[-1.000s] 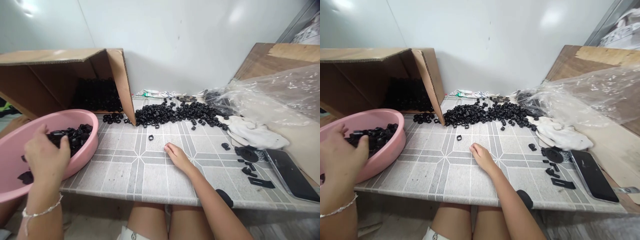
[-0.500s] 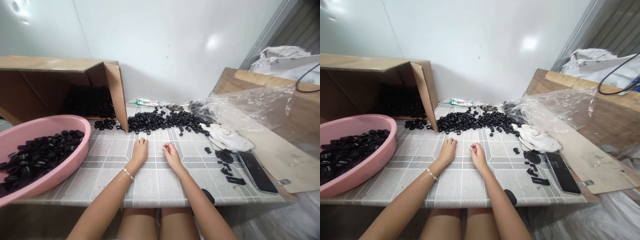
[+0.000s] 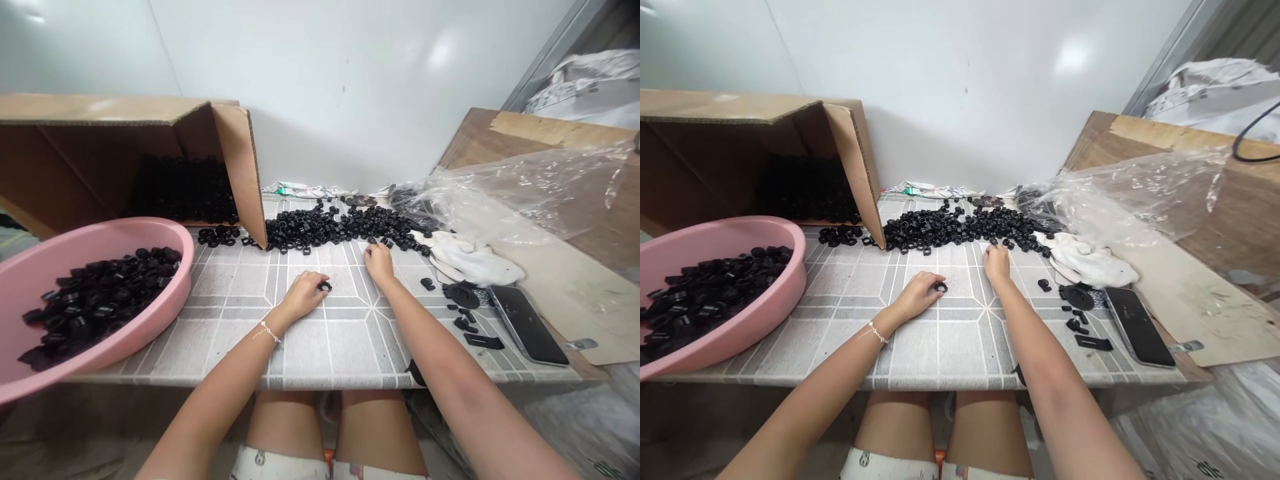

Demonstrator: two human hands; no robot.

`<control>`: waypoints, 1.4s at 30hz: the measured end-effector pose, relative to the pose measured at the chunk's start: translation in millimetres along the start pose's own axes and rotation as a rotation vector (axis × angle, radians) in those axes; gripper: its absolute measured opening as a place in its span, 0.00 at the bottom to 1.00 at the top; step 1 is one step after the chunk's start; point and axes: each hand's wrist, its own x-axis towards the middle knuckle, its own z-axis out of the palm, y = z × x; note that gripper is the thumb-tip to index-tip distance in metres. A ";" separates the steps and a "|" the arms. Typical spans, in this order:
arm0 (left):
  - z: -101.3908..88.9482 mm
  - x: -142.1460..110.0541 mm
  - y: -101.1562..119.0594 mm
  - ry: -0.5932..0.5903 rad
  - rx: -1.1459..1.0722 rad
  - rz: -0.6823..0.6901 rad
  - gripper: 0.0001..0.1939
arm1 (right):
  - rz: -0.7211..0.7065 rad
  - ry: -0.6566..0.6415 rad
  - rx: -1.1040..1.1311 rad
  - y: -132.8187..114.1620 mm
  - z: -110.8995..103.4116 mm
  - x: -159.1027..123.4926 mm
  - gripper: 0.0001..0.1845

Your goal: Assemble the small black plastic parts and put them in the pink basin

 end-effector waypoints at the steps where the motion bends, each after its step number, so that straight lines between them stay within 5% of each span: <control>1: -0.4 0.3 -0.9 0.007 -0.012 -0.019 0.17 | -0.015 -0.006 0.100 -8.4 3.2 -9.5 0.09; 5: 0.1 0.2 -3.0 0.039 -0.076 -0.039 0.21 | -0.090 -0.216 0.579 -49.8 12.5 -63.5 0.14; 9: 2.5 -1.2 -4.8 0.058 -0.110 -0.038 0.21 | -0.130 -0.231 0.598 -65.4 12.8 -97.6 0.10; 16: 2.2 -0.7 -7.9 0.067 -0.114 -0.076 0.25 | -0.094 -0.397 0.581 -53.3 20.0 -92.7 0.13; 27: 3.1 -0.5 -6.4 0.047 -0.005 -0.043 0.24 | -0.235 -0.337 0.565 -49.3 21.5 -94.2 0.20; 35: -0.4 -1.0 -1.3 0.030 0.002 -0.063 0.25 | -0.064 -0.367 0.606 -43.4 19.2 -90.0 0.17; 42: 3.7 -0.6 -5.2 0.056 0.022 -0.038 0.23 | -0.244 -0.394 0.527 -48.9 16.4 -95.3 0.12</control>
